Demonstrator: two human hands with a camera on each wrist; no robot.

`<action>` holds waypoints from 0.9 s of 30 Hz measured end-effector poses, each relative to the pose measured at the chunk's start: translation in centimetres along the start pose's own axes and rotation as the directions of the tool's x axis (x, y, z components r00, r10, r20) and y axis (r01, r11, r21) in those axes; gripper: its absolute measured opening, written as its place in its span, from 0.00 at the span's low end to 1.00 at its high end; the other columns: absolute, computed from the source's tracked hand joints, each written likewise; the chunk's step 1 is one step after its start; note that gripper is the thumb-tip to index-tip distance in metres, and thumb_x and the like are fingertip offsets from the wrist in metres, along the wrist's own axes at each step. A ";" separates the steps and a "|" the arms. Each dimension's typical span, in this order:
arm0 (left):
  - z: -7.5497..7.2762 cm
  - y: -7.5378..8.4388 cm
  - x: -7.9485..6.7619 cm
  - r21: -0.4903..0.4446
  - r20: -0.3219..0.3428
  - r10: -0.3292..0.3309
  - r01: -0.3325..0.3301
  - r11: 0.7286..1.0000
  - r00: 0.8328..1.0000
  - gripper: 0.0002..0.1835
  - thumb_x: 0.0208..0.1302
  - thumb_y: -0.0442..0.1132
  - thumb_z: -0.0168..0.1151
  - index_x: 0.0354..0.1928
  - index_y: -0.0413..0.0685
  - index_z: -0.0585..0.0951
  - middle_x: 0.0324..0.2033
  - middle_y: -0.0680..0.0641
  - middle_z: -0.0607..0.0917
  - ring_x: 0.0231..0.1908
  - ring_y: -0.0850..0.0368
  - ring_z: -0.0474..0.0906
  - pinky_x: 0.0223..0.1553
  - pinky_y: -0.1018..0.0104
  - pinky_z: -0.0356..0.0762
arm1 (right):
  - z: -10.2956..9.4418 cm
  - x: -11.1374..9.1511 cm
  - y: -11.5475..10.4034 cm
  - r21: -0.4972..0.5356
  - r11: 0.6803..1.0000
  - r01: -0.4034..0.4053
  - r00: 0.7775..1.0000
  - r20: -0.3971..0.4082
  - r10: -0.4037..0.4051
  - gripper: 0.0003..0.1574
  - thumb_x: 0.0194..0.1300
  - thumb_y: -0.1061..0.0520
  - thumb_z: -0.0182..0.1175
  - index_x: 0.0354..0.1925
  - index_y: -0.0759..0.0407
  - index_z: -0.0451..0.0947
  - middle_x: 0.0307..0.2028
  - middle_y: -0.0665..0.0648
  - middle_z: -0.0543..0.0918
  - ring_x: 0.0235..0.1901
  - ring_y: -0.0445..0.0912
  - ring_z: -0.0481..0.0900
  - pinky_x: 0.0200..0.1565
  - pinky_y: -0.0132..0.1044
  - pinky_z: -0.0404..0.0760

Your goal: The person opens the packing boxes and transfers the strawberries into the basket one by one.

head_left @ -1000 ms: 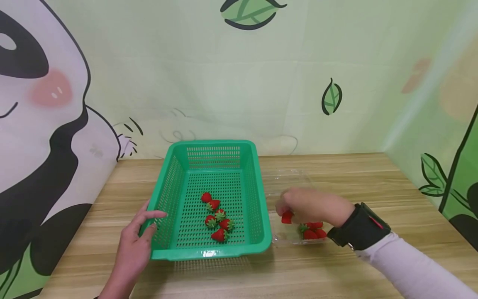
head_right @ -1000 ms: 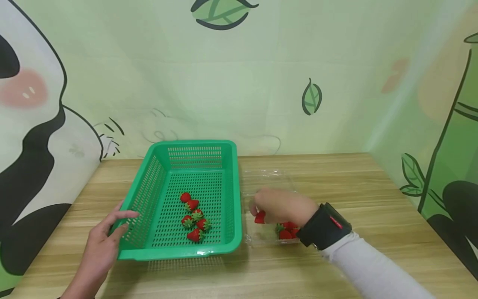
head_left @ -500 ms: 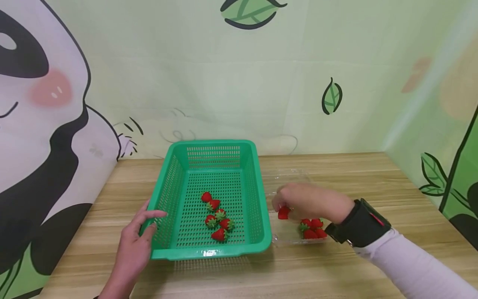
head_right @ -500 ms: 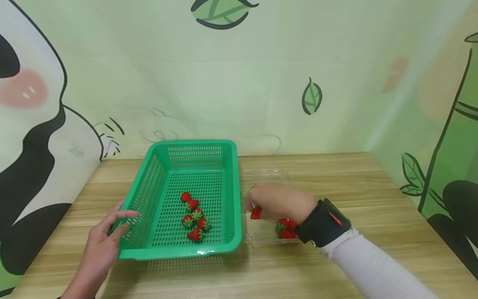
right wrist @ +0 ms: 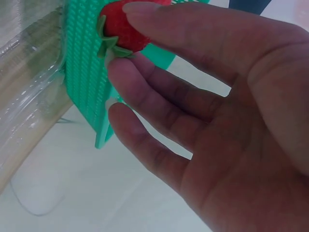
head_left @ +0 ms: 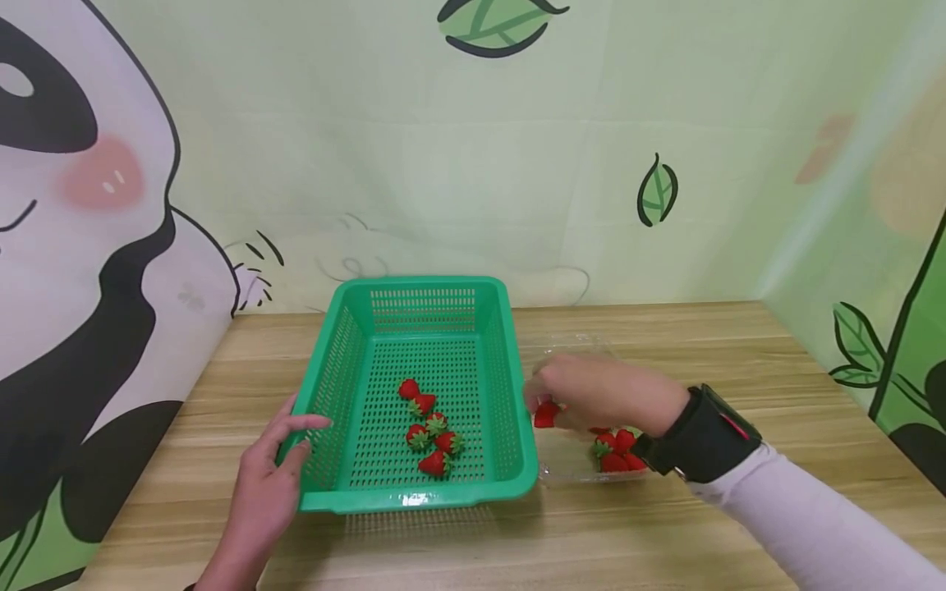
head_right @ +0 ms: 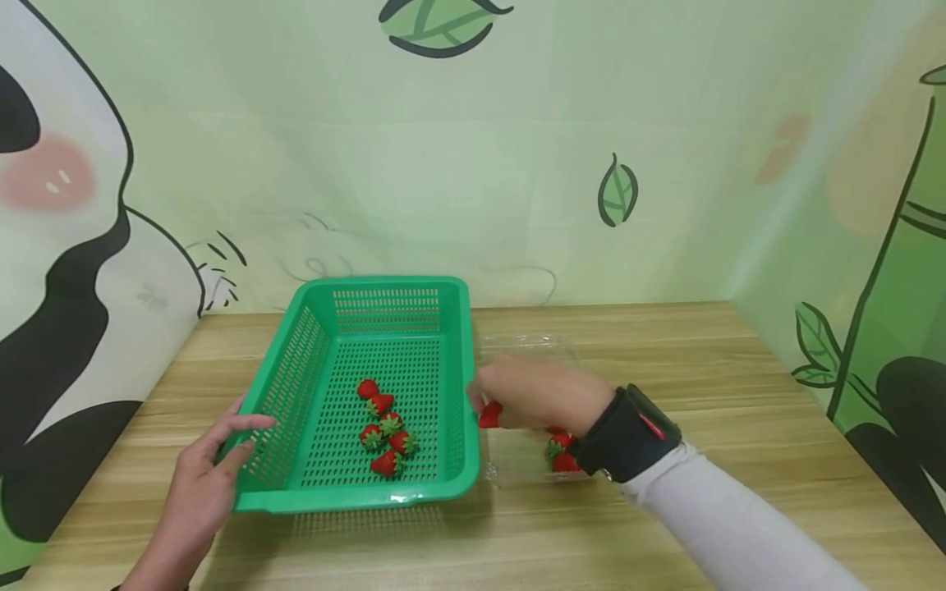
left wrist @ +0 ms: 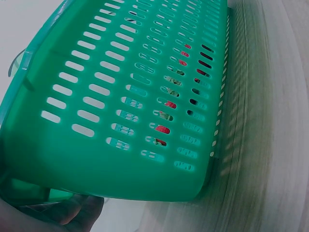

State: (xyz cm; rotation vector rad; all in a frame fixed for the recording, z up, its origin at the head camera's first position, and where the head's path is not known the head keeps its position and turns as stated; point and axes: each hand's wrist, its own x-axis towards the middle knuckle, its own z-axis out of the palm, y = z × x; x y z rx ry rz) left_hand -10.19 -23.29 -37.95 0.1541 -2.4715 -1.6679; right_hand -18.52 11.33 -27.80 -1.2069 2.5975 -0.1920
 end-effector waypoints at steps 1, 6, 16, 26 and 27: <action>0.0 0.0 0.0 0.001 -0.002 0.000 0.000 1.000 1.000 0.17 0.67 0.31 0.43 0.54 0.44 0.76 0.70 0.60 0.53 0.68 0.52 0.48 0.54 0.50 0.64 | -0.1 0.1 -0.1 0.001 1.000 0.007 1.000 0.000 -0.007 0.10 0.50 0.64 0.67 0.31 0.51 0.80 0.27 0.45 0.76 0.29 0.42 0.72 0.30 0.31 0.74; 0.0 0.0 0.0 0.003 0.000 -0.002 0.002 1.000 1.000 0.17 0.68 0.31 0.42 0.54 0.45 0.76 0.70 0.60 0.53 0.68 0.52 0.48 0.54 0.50 0.65 | -0.4 0.4 -0.5 -0.009 0.999 0.044 0.999 0.000 -0.044 0.08 0.52 0.63 0.65 0.30 0.51 0.80 0.27 0.44 0.76 0.28 0.41 0.72 0.31 0.31 0.74; 0.0 0.0 0.0 -0.007 0.006 0.001 -0.001 1.000 1.000 0.17 0.68 0.32 0.43 0.54 0.45 0.75 0.70 0.61 0.52 0.69 0.52 0.47 0.55 0.48 0.63 | -0.9 1.1 -1.4 -0.012 1.000 -0.004 0.999 0.033 0.004 0.05 0.55 0.60 0.64 0.30 0.51 0.78 0.29 0.46 0.75 0.24 0.39 0.73 0.27 0.31 0.74; 0.0 -0.1 0.0 -0.001 0.004 0.013 -0.013 1.000 1.000 0.17 0.68 0.32 0.43 0.54 0.45 0.76 0.70 0.60 0.53 0.68 0.51 0.47 0.55 0.46 0.64 | -1.0 2.0 -2.2 -0.076 0.997 0.005 0.998 0.056 -0.001 0.04 0.55 0.58 0.64 0.30 0.50 0.77 0.30 0.45 0.74 0.30 0.40 0.72 0.28 0.31 0.73; 0.0 -0.1 0.0 -0.004 0.004 0.013 -0.013 1.000 1.000 0.17 0.68 0.32 0.43 0.54 0.45 0.76 0.70 0.60 0.53 0.68 0.51 0.47 0.55 0.46 0.64 | -1.1 2.1 -2.3 -0.075 0.997 0.006 0.998 0.058 -0.001 0.05 0.55 0.57 0.65 0.30 0.50 0.77 0.29 0.45 0.74 0.29 0.40 0.72 0.27 0.31 0.73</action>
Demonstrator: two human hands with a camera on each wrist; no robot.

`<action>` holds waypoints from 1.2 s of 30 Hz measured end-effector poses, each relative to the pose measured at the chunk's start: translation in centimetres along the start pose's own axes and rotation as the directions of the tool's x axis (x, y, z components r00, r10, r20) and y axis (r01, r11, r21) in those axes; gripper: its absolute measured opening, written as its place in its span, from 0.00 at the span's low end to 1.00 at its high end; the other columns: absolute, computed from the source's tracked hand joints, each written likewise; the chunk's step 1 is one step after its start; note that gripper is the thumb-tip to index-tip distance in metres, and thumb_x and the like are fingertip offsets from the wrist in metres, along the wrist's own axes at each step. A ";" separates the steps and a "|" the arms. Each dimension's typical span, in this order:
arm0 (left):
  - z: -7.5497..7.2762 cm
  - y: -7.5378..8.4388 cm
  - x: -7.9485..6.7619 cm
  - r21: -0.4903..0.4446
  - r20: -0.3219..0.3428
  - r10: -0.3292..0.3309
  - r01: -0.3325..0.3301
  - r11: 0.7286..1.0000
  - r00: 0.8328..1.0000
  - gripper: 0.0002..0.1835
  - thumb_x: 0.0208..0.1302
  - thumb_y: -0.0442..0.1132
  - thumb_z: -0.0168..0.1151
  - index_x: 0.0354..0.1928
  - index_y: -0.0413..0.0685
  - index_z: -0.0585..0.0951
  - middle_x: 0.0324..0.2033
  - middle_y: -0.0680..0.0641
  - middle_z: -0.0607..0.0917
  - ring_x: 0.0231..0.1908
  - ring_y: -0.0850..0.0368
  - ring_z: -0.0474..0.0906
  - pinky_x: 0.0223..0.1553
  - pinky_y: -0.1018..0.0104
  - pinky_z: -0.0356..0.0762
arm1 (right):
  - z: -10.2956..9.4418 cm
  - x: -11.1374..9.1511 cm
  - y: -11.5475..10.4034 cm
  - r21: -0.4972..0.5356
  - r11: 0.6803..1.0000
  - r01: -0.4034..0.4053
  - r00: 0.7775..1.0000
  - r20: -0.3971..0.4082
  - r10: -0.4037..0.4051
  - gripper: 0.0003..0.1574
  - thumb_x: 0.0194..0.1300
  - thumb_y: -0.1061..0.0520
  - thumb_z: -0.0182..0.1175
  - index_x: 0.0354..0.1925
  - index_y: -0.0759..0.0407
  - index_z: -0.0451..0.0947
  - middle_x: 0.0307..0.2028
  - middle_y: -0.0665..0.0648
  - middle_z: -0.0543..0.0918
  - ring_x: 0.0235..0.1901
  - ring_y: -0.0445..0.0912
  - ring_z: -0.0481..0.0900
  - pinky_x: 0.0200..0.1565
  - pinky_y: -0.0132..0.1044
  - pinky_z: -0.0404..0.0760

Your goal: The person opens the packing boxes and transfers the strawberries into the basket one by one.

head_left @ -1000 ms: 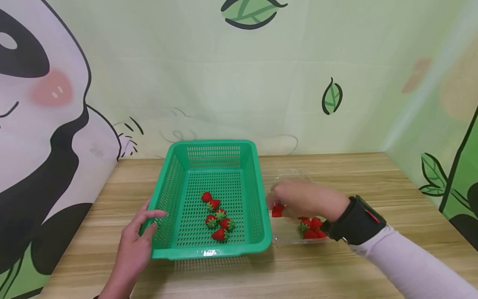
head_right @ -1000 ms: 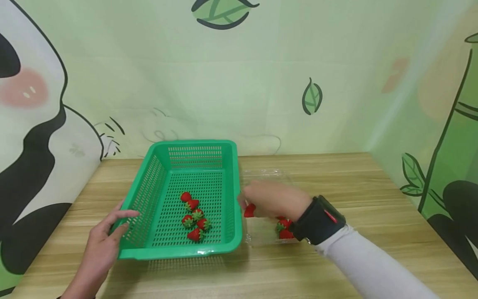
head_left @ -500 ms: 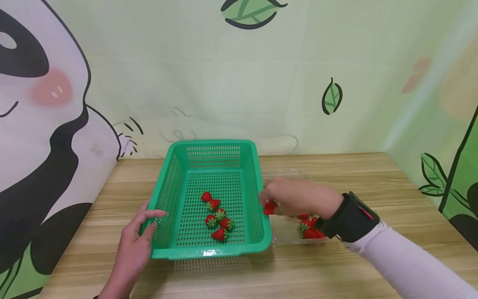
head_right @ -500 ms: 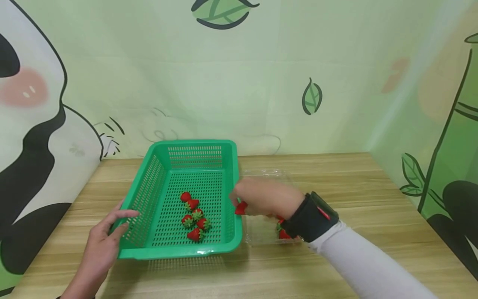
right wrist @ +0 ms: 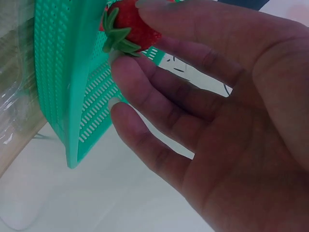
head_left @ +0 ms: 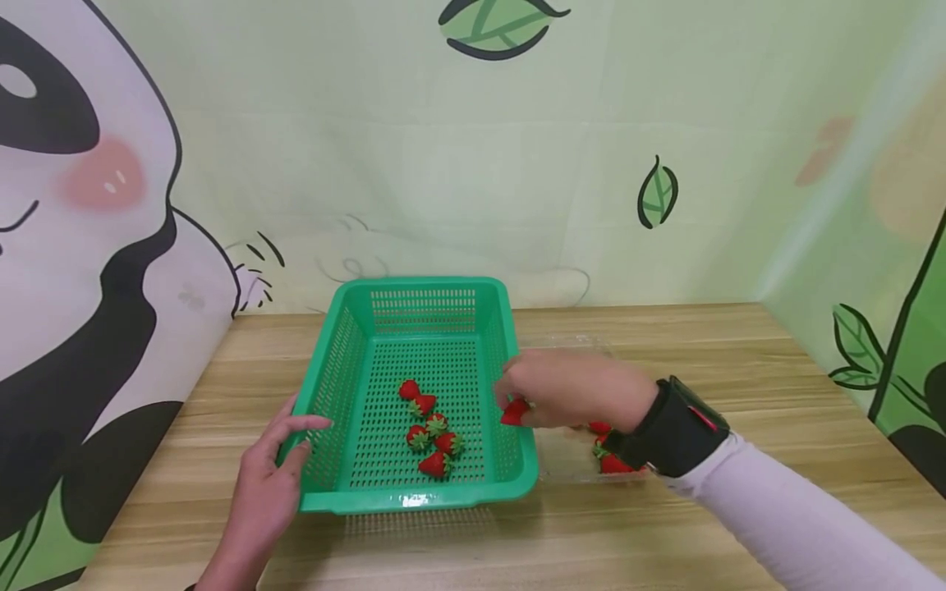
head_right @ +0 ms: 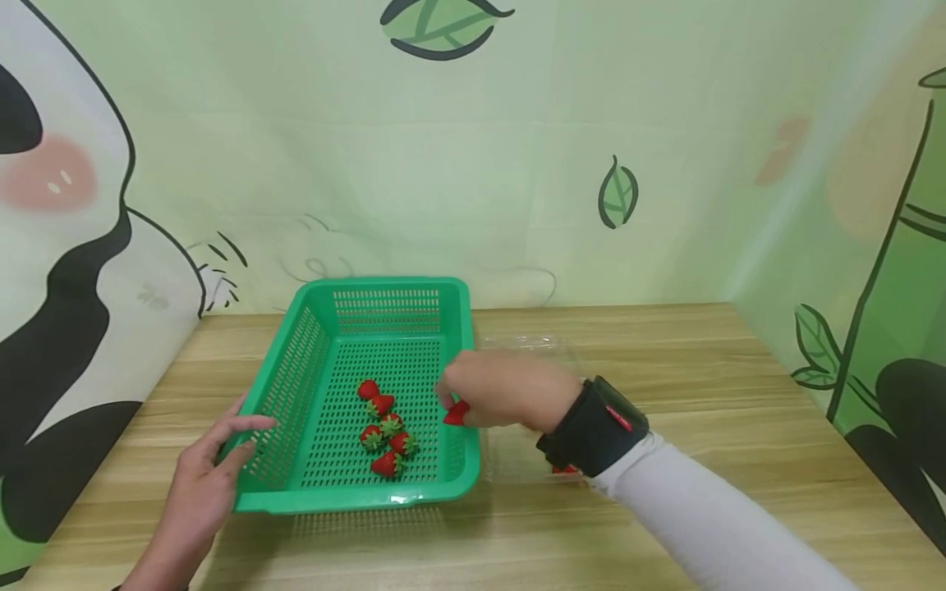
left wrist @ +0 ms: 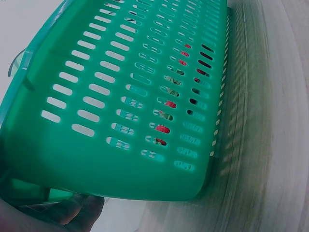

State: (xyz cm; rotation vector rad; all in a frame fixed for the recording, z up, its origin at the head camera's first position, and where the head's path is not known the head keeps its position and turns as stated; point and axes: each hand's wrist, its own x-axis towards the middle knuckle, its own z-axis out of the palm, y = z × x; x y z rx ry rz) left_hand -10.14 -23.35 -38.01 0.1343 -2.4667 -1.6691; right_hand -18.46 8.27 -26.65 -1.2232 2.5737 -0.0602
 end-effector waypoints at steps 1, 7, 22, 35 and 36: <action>0.0 0.0 0.0 -0.001 0.000 -0.001 0.001 1.000 1.000 0.17 0.68 0.32 0.43 0.54 0.45 0.76 0.70 0.60 0.53 0.69 0.51 0.47 0.55 0.46 0.64 | 0.0 0.1 -0.1 0.002 1.000 0.005 1.000 -0.001 -0.005 0.05 0.55 0.57 0.65 0.29 0.50 0.77 0.28 0.45 0.74 0.28 0.40 0.73 0.27 0.31 0.73; 0.0 0.0 0.0 -0.004 0.003 -0.008 0.008 1.000 1.000 0.17 0.68 0.32 0.43 0.54 0.45 0.75 0.70 0.61 0.52 0.69 0.51 0.47 0.55 0.46 0.63 | -0.2 0.5 -0.6 0.008 0.999 0.050 0.999 -0.018 -0.050 0.05 0.55 0.58 0.65 0.28 0.50 0.77 0.26 0.45 0.75 0.28 0.41 0.73 0.30 0.31 0.73; 0.0 0.0 0.0 -0.004 0.005 -0.005 0.005 1.000 1.000 0.17 0.68 0.31 0.42 0.54 0.44 0.75 0.71 0.59 0.52 0.69 0.50 0.46 0.55 0.46 0.63 | 0.0 2.0 -1.6 -0.020 0.996 0.084 0.996 -0.008 -0.085 0.05 0.55 0.60 0.64 0.26 0.51 0.77 0.25 0.45 0.73 0.27 0.41 0.70 0.28 0.31 0.71; 0.0 0.0 -0.1 -0.003 -0.003 0.013 -0.013 1.000 1.000 0.16 0.67 0.31 0.43 0.53 0.43 0.76 0.71 0.57 0.53 0.69 0.50 0.46 0.57 0.46 0.61 | -0.1 3.3 -2.1 -0.037 0.993 0.108 0.994 0.011 -0.108 0.10 0.55 0.60 0.62 0.22 0.51 0.71 0.21 0.46 0.62 0.23 0.40 0.60 0.25 0.33 0.57; 0.0 0.0 -0.1 -0.002 -0.005 0.016 -0.016 1.000 1.000 0.16 0.67 0.31 0.43 0.53 0.43 0.76 0.71 0.57 0.53 0.69 0.50 0.47 0.56 0.46 0.62 | -0.2 3.4 -2.2 -0.036 0.993 0.108 0.994 0.012 -0.108 0.10 0.55 0.60 0.62 0.22 0.51 0.71 0.21 0.46 0.62 0.23 0.40 0.60 0.25 0.33 0.58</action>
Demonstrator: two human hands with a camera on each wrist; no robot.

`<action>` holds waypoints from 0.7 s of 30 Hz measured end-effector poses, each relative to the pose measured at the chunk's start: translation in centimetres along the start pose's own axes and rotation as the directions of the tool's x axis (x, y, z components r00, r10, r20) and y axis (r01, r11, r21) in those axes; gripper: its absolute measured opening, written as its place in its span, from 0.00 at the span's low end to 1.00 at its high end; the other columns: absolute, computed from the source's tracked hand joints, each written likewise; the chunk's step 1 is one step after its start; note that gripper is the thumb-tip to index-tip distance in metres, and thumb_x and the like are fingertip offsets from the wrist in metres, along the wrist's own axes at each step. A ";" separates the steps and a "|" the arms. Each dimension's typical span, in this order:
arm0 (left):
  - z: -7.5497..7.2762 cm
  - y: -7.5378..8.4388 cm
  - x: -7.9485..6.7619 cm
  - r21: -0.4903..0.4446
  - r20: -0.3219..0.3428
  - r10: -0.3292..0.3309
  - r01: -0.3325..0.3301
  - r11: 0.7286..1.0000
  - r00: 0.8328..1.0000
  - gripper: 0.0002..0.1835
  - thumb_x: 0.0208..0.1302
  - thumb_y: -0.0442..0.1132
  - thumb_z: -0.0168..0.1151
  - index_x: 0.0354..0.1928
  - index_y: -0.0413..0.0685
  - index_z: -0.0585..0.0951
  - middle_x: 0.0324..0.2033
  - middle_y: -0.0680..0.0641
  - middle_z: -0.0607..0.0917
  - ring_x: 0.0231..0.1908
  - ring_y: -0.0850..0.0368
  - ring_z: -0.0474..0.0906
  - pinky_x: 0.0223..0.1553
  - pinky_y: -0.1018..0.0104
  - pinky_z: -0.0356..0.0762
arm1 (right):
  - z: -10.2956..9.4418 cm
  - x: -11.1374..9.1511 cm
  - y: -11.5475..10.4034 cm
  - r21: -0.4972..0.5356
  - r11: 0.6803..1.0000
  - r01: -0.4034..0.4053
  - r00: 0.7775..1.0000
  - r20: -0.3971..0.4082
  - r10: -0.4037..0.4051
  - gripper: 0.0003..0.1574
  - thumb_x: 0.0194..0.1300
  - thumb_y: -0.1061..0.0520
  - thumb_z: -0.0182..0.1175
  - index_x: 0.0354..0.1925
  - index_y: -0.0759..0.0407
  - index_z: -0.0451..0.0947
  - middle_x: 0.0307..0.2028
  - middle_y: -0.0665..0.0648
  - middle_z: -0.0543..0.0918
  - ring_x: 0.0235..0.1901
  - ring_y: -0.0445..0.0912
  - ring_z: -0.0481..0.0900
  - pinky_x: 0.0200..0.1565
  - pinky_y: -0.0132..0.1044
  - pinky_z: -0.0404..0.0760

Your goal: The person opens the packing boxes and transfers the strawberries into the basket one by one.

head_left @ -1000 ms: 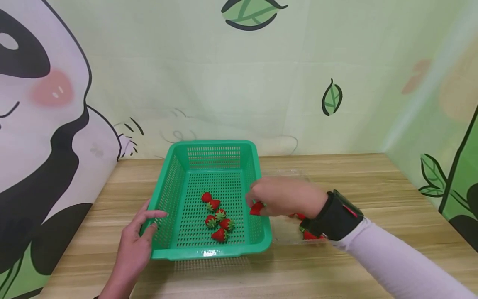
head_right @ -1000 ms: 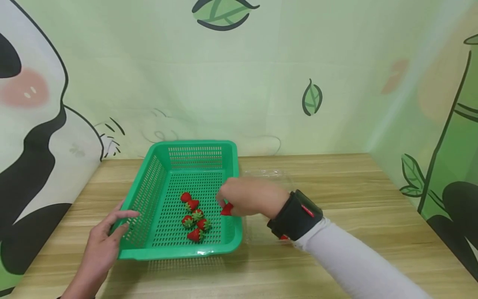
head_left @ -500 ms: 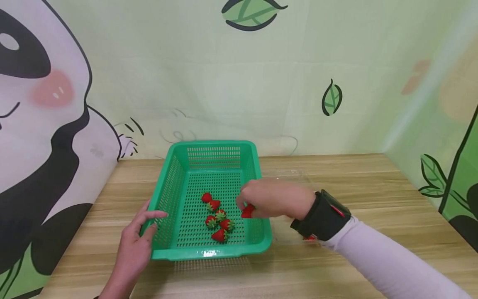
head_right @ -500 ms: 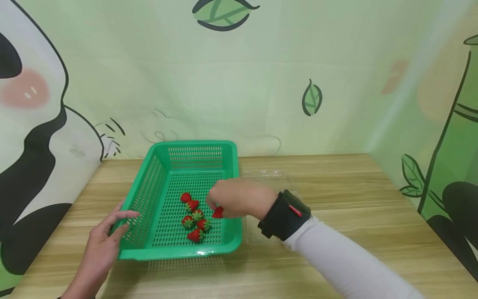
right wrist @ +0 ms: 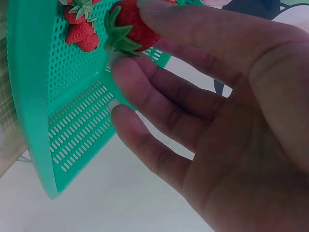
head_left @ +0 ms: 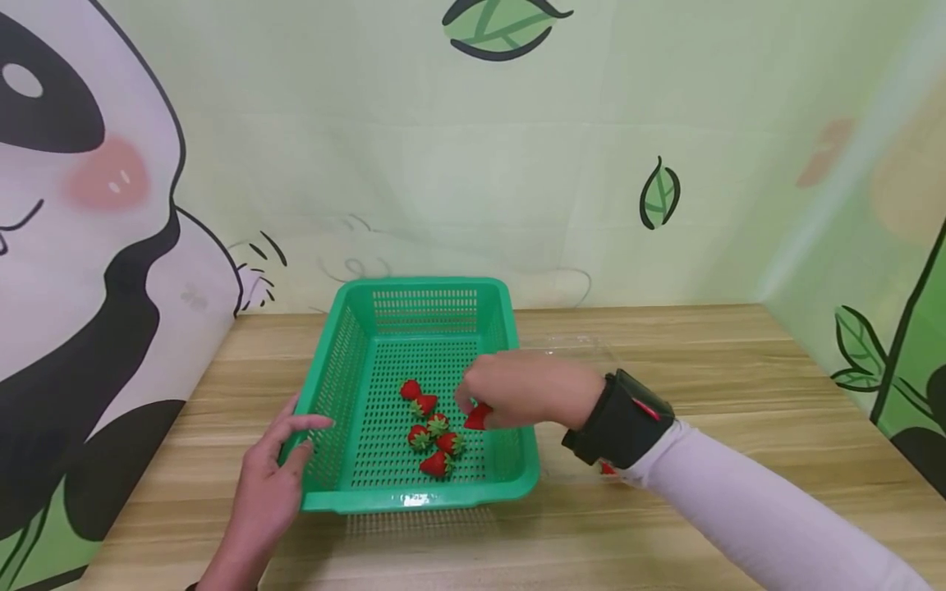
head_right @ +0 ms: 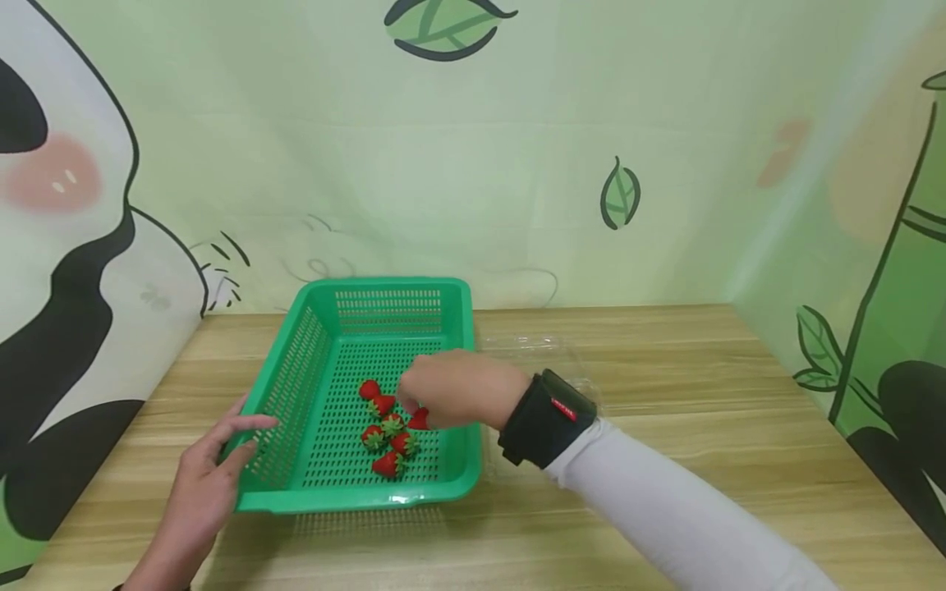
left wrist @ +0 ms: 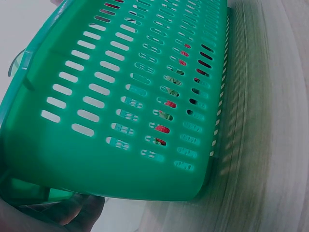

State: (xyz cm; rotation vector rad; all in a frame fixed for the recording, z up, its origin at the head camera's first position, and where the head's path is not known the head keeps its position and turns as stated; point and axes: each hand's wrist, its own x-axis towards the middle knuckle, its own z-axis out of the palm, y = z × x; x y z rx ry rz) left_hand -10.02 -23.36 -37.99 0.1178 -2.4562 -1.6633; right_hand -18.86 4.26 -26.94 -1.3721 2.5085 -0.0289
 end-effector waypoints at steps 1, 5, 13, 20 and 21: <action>0.0 0.0 0.0 0.002 0.000 0.001 -0.001 1.000 1.000 0.16 0.67 0.31 0.43 0.53 0.43 0.76 0.71 0.57 0.53 0.69 0.50 0.47 0.56 0.46 0.63 | -0.1 0.1 -0.1 0.002 1.000 0.000 1.000 0.002 0.000 0.10 0.55 0.60 0.62 0.22 0.52 0.71 0.20 0.46 0.62 0.22 0.40 0.60 0.25 0.33 0.58; 0.0 0.1 0.0 0.009 -0.006 0.007 -0.007 1.000 1.000 0.16 0.67 0.31 0.43 0.52 0.43 0.76 0.71 0.57 0.54 0.68 0.50 0.48 0.54 0.48 0.64 | -0.2 0.5 -0.4 -0.009 1.000 -0.005 1.000 0.014 0.005 0.10 0.55 0.60 0.62 0.22 0.51 0.71 0.20 0.46 0.64 0.22 0.40 0.61 0.25 0.32 0.59; 0.0 0.1 -0.1 0.006 -0.006 0.002 -0.002 1.000 1.000 0.16 0.67 0.31 0.43 0.52 0.43 0.76 0.71 0.57 0.54 0.68 0.50 0.48 0.55 0.47 0.64 | -0.1 1.6 -0.8 -0.047 0.999 0.003 0.999 0.035 -0.001 0.07 0.55 0.60 0.62 0.24 0.51 0.75 0.22 0.45 0.67 0.24 0.40 0.64 0.26 0.31 0.64; 0.1 0.0 0.0 0.006 -0.005 0.011 -0.011 1.000 1.000 0.16 0.67 0.31 0.43 0.52 0.42 0.76 0.71 0.58 0.53 0.68 0.49 0.49 0.53 0.48 0.66 | 0.3 2.6 -1.3 -0.044 0.999 0.005 0.998 0.056 -0.002 0.05 0.55 0.56 0.65 0.33 0.52 0.81 0.26 0.45 0.75 0.29 0.40 0.70 0.31 0.30 0.71; 0.1 0.0 0.0 0.007 -0.006 0.010 -0.010 1.000 1.000 0.16 0.67 0.31 0.43 0.52 0.43 0.76 0.71 0.58 0.53 0.68 0.49 0.49 0.53 0.48 0.66 | 0.3 2.7 -1.3 -0.042 0.999 0.002 0.998 0.057 0.000 0.07 0.55 0.56 0.65 0.35 0.52 0.81 0.28 0.44 0.76 0.30 0.39 0.71 0.31 0.30 0.72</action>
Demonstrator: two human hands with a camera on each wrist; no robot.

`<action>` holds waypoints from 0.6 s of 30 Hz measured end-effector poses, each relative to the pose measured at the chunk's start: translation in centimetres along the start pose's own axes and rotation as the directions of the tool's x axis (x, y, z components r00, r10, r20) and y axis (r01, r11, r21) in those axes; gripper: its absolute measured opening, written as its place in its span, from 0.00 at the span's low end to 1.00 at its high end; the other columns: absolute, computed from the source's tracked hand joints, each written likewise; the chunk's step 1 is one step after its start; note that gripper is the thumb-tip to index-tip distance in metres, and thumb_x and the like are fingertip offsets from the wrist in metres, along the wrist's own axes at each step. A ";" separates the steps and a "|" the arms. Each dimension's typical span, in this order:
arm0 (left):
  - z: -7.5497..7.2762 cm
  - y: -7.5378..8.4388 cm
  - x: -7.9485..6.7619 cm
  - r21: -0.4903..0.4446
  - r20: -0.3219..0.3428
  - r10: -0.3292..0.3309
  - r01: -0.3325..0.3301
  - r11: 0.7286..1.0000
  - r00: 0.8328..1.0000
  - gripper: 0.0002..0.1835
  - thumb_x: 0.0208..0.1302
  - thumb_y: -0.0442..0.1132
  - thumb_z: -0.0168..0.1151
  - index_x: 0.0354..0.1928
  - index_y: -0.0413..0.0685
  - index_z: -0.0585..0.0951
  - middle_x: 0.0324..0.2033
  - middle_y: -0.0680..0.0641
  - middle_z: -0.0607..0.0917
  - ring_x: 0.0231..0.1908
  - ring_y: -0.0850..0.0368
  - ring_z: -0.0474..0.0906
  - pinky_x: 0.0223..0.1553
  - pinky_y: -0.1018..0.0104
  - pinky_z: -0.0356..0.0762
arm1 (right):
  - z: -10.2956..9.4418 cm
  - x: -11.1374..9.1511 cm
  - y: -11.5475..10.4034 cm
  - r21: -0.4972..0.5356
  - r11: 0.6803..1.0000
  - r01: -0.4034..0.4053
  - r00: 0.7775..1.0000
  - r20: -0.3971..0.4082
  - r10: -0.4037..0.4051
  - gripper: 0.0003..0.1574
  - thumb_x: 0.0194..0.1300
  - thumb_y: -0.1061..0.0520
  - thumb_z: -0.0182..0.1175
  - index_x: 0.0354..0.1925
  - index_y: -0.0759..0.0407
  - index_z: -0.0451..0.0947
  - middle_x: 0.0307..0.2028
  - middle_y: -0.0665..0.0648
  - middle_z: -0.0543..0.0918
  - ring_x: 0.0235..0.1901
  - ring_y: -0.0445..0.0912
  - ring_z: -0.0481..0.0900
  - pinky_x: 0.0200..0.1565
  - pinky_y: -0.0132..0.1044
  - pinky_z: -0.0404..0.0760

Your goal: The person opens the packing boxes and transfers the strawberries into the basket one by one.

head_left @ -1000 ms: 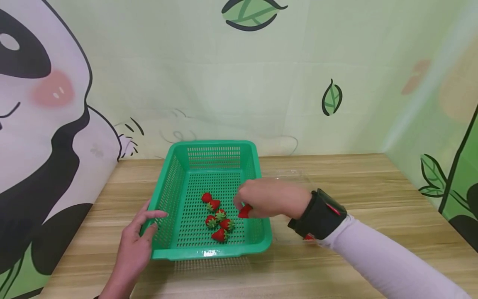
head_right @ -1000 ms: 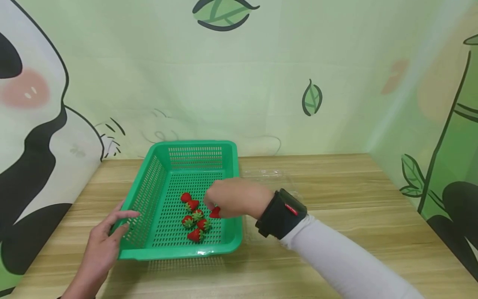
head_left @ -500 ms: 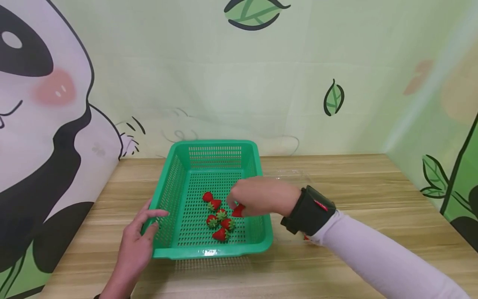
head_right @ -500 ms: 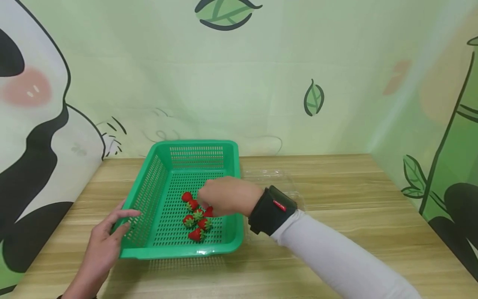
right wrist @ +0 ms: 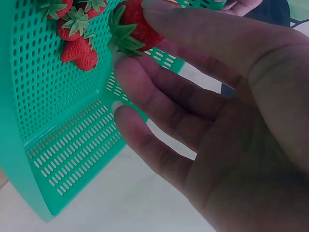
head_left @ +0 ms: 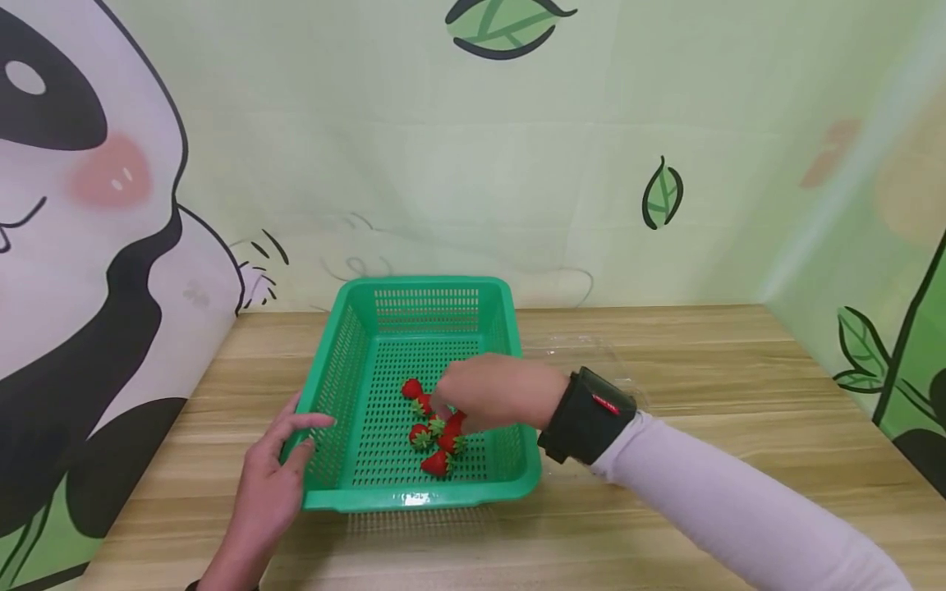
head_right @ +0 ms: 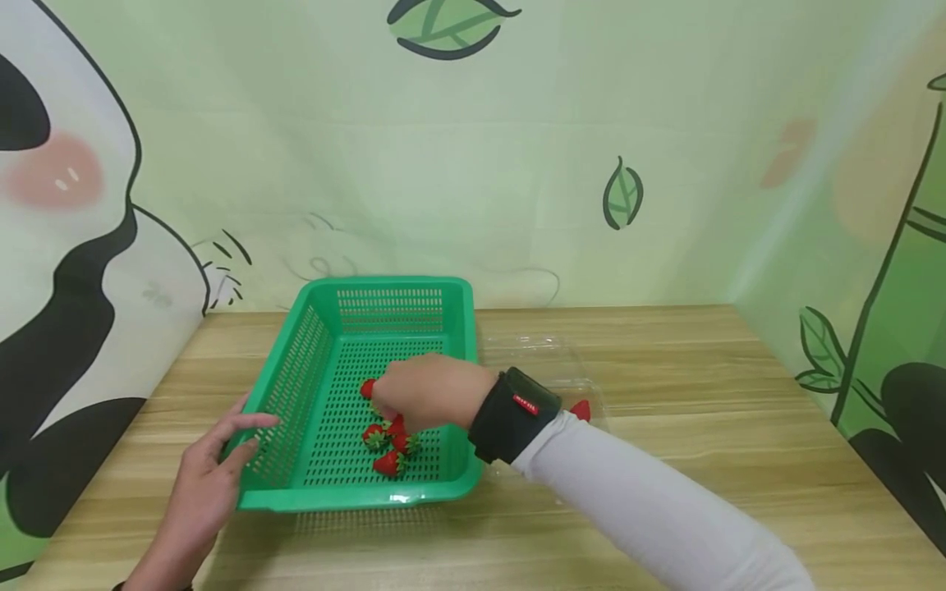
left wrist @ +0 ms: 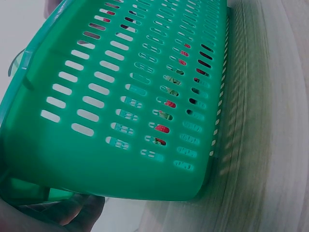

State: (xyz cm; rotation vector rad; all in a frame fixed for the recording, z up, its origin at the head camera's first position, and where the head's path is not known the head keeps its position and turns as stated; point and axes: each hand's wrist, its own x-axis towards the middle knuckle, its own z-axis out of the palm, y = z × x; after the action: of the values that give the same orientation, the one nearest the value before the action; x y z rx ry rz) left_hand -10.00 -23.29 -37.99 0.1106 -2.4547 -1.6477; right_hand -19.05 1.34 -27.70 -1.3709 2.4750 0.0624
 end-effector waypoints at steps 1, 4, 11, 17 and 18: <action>0.0 0.0 0.0 0.002 0.000 -0.001 0.001 1.000 1.000 0.16 0.67 0.31 0.43 0.52 0.43 0.76 0.71 0.58 0.53 0.68 0.49 0.49 0.53 0.49 0.66 | 0.0 0.1 0.0 -0.001 1.000 -0.003 1.000 0.000 0.003 0.08 0.54 0.57 0.65 0.36 0.51 0.81 0.29 0.44 0.76 0.30 0.39 0.71 0.32 0.29 0.72; 0.0 0.0 0.0 0.010 -0.001 -0.011 0.011 1.000 1.000 0.16 0.67 0.31 0.43 0.53 0.43 0.76 0.70 0.59 0.53 0.68 0.49 0.49 0.52 0.51 0.68 | 0.2 0.5 -0.2 -0.018 1.000 -0.001 1.000 0.006 0.001 0.07 0.55 0.60 0.64 0.35 0.51 0.80 0.29 0.45 0.76 0.30 0.39 0.71 0.31 0.30 0.72; 0.0 0.1 -0.1 0.017 0.001 -0.028 0.028 0.999 1.000 0.17 0.68 0.32 0.43 0.53 0.45 0.76 0.70 0.60 0.53 0.68 0.50 0.49 0.52 0.53 0.69 | 0.7 1.3 -0.5 -0.035 0.999 -0.004 0.999 0.038 0.006 0.06 0.56 0.63 0.61 0.30 0.51 0.77 0.24 0.45 0.73 0.27 0.39 0.68 0.30 0.29 0.69; -0.1 0.2 0.0 0.029 0.002 -0.040 0.040 0.999 0.999 0.17 0.68 0.32 0.44 0.53 0.45 0.76 0.70 0.60 0.54 0.68 0.51 0.50 0.49 0.61 0.70 | 1.0 1.7 -0.5 -0.059 0.998 0.001 0.999 0.049 0.002 0.11 0.56 0.64 0.61 0.38 0.53 0.81 0.29 0.44 0.76 0.32 0.39 0.71 0.33 0.28 0.71; -0.1 0.2 0.0 0.032 0.003 -0.042 0.042 0.999 0.999 0.17 0.68 0.32 0.44 0.54 0.46 0.76 0.70 0.60 0.54 0.68 0.52 0.50 0.49 0.61 0.70 | 1.0 1.8 -0.5 -0.063 0.998 -0.001 0.999 0.050 0.004 0.11 0.56 0.64 0.61 0.39 0.53 0.81 0.30 0.44 0.76 0.32 0.39 0.71 0.33 0.28 0.71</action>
State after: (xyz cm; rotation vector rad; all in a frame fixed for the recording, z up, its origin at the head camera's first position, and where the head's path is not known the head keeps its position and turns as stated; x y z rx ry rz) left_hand -9.99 -23.30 -37.81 0.1642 -2.4989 -1.6268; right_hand -19.24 -0.23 -29.14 -1.3745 2.4530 0.1744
